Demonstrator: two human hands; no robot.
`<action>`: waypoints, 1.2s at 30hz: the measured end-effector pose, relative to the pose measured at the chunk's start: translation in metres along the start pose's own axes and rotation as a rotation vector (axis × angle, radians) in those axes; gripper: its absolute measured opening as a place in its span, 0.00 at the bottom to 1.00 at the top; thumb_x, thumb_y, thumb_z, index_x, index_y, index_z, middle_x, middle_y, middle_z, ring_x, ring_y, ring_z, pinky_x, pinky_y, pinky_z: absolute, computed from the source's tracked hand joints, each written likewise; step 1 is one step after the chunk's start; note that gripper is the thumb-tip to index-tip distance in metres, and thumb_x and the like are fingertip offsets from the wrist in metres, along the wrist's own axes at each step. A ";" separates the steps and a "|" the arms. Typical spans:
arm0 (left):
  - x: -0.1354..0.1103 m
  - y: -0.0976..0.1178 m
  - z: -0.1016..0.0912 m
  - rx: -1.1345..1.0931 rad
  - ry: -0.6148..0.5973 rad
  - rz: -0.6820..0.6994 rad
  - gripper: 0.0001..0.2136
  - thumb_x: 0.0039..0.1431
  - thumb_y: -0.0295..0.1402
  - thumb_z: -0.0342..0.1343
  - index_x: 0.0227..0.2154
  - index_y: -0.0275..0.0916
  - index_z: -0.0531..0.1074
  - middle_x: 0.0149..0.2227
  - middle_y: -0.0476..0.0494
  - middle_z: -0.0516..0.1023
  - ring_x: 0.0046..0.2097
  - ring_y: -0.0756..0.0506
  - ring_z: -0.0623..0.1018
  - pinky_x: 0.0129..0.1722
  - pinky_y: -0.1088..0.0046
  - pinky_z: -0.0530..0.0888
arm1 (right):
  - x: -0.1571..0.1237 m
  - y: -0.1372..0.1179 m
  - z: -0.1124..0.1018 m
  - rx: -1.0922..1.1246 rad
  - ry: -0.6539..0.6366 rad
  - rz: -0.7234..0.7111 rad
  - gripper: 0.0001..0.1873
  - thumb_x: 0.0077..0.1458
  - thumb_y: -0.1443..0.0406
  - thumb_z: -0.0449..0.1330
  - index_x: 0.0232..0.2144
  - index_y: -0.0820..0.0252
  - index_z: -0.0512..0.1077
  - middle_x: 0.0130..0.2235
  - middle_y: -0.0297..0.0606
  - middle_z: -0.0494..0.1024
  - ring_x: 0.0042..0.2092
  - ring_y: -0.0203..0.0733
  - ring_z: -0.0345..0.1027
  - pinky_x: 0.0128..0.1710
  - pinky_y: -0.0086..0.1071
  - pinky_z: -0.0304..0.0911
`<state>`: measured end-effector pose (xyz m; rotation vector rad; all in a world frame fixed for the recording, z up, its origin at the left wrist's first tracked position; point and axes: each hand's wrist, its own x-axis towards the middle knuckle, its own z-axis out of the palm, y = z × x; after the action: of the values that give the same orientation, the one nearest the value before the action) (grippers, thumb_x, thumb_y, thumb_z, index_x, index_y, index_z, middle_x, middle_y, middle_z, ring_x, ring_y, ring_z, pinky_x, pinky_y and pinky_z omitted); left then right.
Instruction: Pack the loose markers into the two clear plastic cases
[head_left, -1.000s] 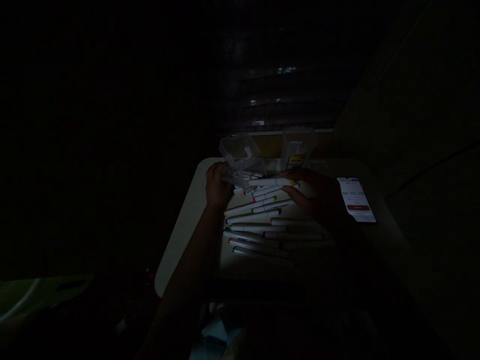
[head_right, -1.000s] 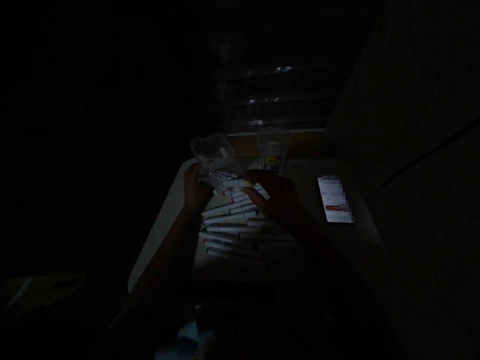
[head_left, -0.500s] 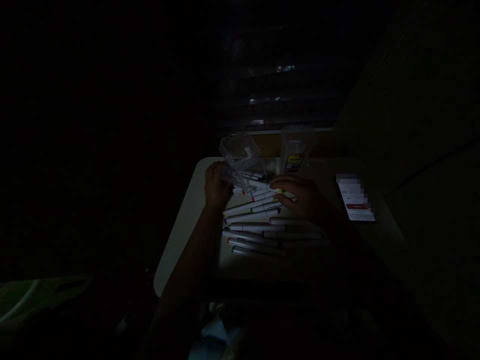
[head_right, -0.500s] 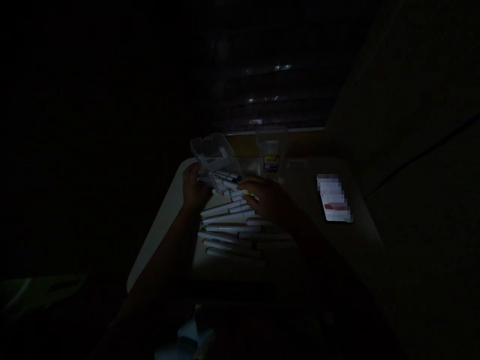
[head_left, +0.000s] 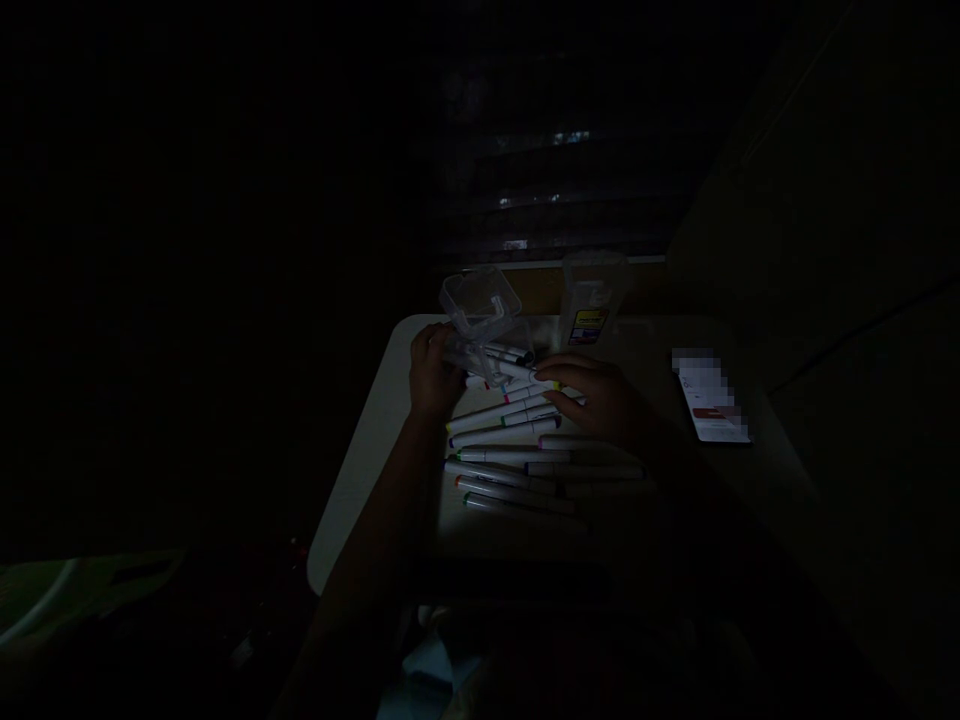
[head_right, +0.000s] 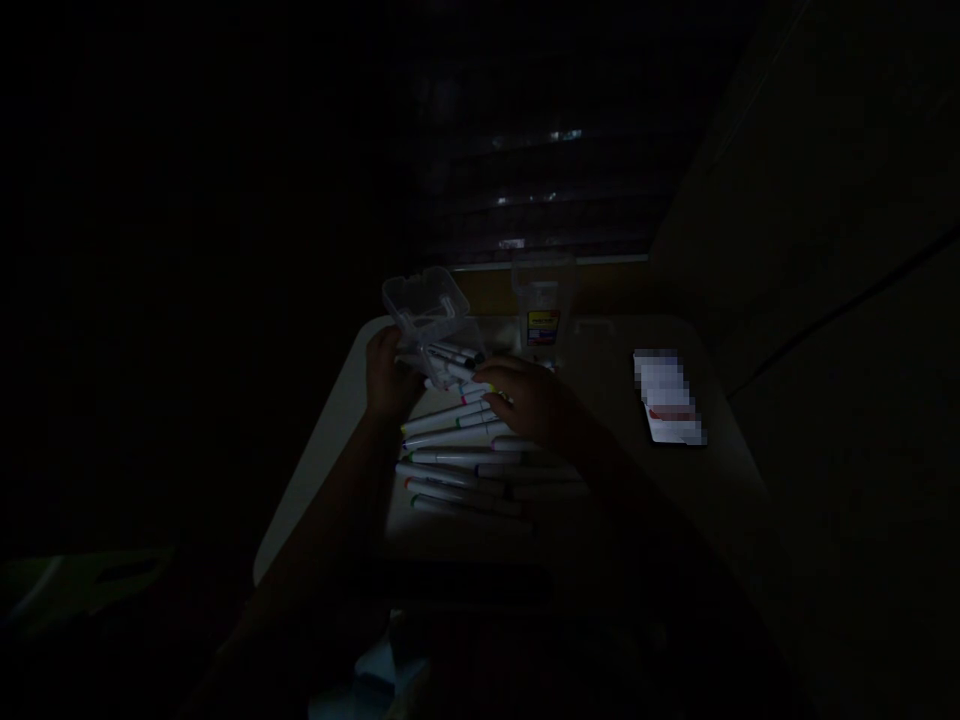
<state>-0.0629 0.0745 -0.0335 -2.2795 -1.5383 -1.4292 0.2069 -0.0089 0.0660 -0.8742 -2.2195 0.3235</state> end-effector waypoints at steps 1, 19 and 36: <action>0.000 -0.001 0.000 0.007 0.004 0.006 0.28 0.53 0.41 0.57 0.57 0.42 0.62 0.57 0.36 0.65 0.59 0.37 0.65 0.57 0.56 0.67 | 0.000 0.001 0.001 0.001 0.000 -0.004 0.12 0.58 0.68 0.55 0.42 0.62 0.75 0.45 0.43 0.78 0.46 0.40 0.73 0.47 0.35 0.71; 0.002 0.005 -0.002 -0.001 -0.006 0.000 0.27 0.55 0.45 0.55 0.56 0.42 0.62 0.56 0.35 0.66 0.59 0.36 0.65 0.58 0.53 0.67 | -0.001 0.001 0.008 0.011 0.005 -0.005 0.14 0.59 0.68 0.52 0.45 0.63 0.73 0.48 0.44 0.77 0.48 0.40 0.72 0.49 0.36 0.70; 0.002 0.004 -0.001 0.006 -0.009 -0.024 0.26 0.54 0.43 0.56 0.56 0.42 0.63 0.56 0.36 0.66 0.60 0.37 0.65 0.59 0.54 0.66 | -0.001 -0.001 0.007 0.034 -0.028 0.004 0.14 0.59 0.68 0.52 0.45 0.63 0.73 0.48 0.45 0.76 0.49 0.41 0.71 0.50 0.38 0.69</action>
<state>-0.0608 0.0736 -0.0301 -2.2744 -1.5760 -1.4202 0.2022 -0.0099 0.0613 -0.8607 -2.2319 0.3766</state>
